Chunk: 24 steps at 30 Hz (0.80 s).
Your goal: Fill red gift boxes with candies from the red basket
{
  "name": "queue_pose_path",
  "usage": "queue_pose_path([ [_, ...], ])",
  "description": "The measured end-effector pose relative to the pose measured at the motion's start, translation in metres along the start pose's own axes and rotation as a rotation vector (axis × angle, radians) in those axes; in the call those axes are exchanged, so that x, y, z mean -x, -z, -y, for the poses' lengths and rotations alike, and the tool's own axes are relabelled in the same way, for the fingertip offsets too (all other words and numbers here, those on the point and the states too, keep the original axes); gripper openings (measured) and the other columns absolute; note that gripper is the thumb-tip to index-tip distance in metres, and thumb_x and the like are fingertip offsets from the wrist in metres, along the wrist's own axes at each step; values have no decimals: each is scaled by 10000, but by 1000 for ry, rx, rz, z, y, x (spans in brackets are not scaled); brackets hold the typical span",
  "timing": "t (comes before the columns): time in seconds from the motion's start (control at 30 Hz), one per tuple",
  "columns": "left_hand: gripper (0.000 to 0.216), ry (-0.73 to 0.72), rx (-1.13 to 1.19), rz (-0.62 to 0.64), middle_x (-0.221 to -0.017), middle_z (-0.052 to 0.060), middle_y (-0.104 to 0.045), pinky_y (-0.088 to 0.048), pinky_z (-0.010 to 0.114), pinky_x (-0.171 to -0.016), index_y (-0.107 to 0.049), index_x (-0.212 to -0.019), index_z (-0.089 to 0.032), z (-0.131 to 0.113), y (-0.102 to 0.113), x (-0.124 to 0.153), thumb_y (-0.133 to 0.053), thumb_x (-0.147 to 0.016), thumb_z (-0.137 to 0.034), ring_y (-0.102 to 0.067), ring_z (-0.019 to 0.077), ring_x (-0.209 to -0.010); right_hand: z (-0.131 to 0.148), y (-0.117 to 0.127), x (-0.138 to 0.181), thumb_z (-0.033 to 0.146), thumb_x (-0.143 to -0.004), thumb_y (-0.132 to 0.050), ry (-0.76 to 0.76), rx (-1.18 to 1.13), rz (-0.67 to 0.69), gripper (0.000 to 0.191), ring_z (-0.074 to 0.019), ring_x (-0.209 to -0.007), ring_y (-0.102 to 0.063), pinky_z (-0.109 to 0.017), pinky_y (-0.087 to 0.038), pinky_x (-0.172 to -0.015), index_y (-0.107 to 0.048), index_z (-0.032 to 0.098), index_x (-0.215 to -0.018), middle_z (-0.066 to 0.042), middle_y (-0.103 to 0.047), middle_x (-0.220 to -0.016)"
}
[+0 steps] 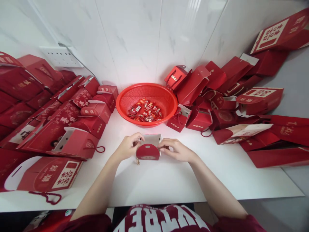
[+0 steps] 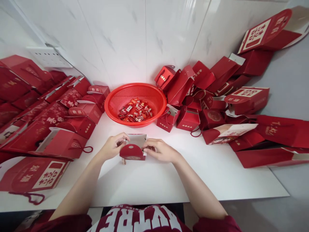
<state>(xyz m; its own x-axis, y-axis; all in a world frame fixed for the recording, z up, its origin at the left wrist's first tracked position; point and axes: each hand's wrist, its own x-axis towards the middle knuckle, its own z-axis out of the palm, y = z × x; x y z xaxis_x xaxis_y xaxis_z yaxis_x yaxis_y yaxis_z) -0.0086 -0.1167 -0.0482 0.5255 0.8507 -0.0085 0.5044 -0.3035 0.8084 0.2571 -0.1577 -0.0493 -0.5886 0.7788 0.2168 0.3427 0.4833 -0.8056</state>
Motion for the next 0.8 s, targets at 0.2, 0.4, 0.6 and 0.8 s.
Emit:
queue_pose_path([
  [0.2,187,-8,32,23,-574,-76,-435,-288,205,-536,-537,-859,-183,6,-9,4,-576,-889,-364,-385,92,-517,-13,-33,-4,452,-1017,-467,-144,-145,-255,438,-125,-606,-489,-233,-381,-601,-560,186,-682,11,-536,-666],
  [0.4,610,7,-84,188,-654,-91,-503,-311,207,-560,-502,-967,-221,-4,9,13,-836,-607,-583,-440,110,-576,-13,-36,2,518,-789,-774,-127,-138,-244,385,-117,-593,-428,-225,-356,-557,-572,192,-824,30,-509,-713],
  [0.6,567,36,-198,191,-643,-95,-515,-331,218,-568,-488,-956,-227,-7,8,13,-794,-657,-600,-465,118,-572,-11,-25,8,389,-870,-737,12,4,-112,227,-145,-714,-515,-245,-404,-654,-634,208,-961,-18,-598,-857],
  [0.8,507,-74,-382,5,-807,-12,-594,-433,277,-655,-532,-961,-207,3,-4,11,-708,-745,-631,-583,173,-700,-13,-30,8,255,-1003,-508,104,42,-90,240,-144,-657,-486,-252,-382,-602,-606,183,-796,-18,-519,-732],
])
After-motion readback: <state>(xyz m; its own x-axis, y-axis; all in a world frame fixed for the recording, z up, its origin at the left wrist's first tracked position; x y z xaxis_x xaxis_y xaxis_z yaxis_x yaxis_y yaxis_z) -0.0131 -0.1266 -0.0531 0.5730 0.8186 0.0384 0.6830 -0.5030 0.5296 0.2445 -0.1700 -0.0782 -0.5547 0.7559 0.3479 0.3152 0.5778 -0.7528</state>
